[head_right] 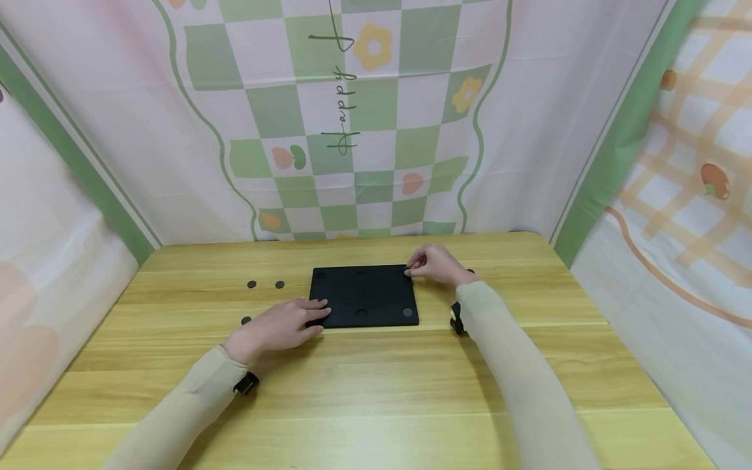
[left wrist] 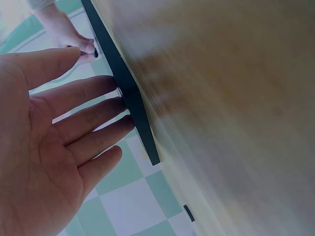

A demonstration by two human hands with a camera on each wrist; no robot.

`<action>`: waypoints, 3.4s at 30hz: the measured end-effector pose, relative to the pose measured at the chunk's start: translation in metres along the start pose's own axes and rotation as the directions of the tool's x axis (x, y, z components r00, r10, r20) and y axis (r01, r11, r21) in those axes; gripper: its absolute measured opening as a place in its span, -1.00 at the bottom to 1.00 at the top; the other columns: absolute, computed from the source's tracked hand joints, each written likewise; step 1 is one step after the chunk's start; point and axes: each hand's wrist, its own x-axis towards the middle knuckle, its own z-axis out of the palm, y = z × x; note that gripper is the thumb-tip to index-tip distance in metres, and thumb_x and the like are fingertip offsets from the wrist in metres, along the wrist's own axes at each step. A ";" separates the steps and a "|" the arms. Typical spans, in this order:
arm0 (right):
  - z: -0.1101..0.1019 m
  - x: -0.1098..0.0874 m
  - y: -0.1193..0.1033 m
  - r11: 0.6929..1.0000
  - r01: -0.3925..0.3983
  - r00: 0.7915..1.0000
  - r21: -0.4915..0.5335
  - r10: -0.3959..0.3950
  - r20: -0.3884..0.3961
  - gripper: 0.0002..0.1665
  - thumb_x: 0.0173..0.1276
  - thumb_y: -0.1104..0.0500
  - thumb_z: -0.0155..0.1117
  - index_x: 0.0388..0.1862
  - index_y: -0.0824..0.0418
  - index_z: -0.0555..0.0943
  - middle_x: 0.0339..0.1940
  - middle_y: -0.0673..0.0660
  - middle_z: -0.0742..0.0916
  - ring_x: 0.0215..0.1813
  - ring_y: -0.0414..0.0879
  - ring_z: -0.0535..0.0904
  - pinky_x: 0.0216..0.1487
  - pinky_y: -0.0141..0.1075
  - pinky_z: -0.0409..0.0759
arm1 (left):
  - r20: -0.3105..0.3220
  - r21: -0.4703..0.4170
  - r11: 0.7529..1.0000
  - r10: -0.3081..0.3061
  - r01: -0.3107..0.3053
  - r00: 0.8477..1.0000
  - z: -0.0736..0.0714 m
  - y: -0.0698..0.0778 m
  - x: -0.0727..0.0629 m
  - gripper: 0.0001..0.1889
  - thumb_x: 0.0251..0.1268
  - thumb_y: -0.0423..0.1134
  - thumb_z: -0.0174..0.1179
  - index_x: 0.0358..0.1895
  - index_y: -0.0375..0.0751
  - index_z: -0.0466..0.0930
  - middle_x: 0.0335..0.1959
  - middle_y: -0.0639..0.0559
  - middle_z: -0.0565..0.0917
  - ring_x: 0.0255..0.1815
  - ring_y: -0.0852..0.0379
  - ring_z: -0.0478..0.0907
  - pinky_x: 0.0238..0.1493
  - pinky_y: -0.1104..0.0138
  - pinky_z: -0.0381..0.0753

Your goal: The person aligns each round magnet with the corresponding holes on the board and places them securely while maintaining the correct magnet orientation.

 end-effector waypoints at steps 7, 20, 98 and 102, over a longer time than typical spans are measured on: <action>0.002 0.003 0.001 1.000 -0.012 1.000 0.009 0.012 0.018 -0.85 0.14 0.12 0.45 -0.34 0.17 0.73 -0.40 0.03 0.73 -0.34 -0.17 0.58 -0.28 -0.36 0.56 | -0.005 -0.001 1.000 0.006 -0.006 1.000 0.000 -0.001 0.001 -0.52 0.47 0.00 -0.06 0.34 -0.10 0.38 0.40 -0.03 0.33 0.41 -0.08 0.27 0.39 0.10 0.28; 0.006 0.007 0.001 1.000 0.016 1.000 0.001 -0.016 0.015 -0.81 0.12 0.07 0.47 -0.36 0.15 0.73 -0.42 0.01 0.73 -0.36 -0.20 0.58 -0.30 -0.39 0.55 | -0.010 -0.003 1.000 0.018 -0.018 1.000 0.001 -0.003 0.001 -0.52 0.47 0.00 -0.05 0.34 -0.11 0.39 0.39 -0.05 0.34 0.40 -0.07 0.28 0.38 0.09 0.28; 0.008 0.008 -0.005 0.998 -0.058 0.997 0.000 0.058 0.053 -0.80 0.13 0.07 0.46 -0.29 0.13 0.73 -0.35 0.03 0.74 -0.32 -0.17 0.59 -0.25 -0.34 0.56 | 0.013 -0.006 1.000 -0.003 0.003 1.000 -0.003 0.002 -0.001 -0.52 0.47 0.00 -0.06 0.35 -0.10 0.37 0.41 -0.04 0.32 0.42 -0.07 0.26 0.38 0.09 0.28; 0.008 0.009 -0.005 0.998 -0.064 0.996 0.006 0.063 0.055 -0.81 0.14 0.06 0.45 -0.30 0.11 0.73 -0.35 0.01 0.74 -0.31 -0.16 0.59 -0.24 -0.32 0.56 | 0.010 -0.004 1.000 -0.001 0.001 1.000 -0.002 0.001 -0.001 -0.52 0.47 -0.01 -0.05 0.35 -0.11 0.37 0.41 -0.05 0.32 0.42 -0.07 0.26 0.39 0.09 0.28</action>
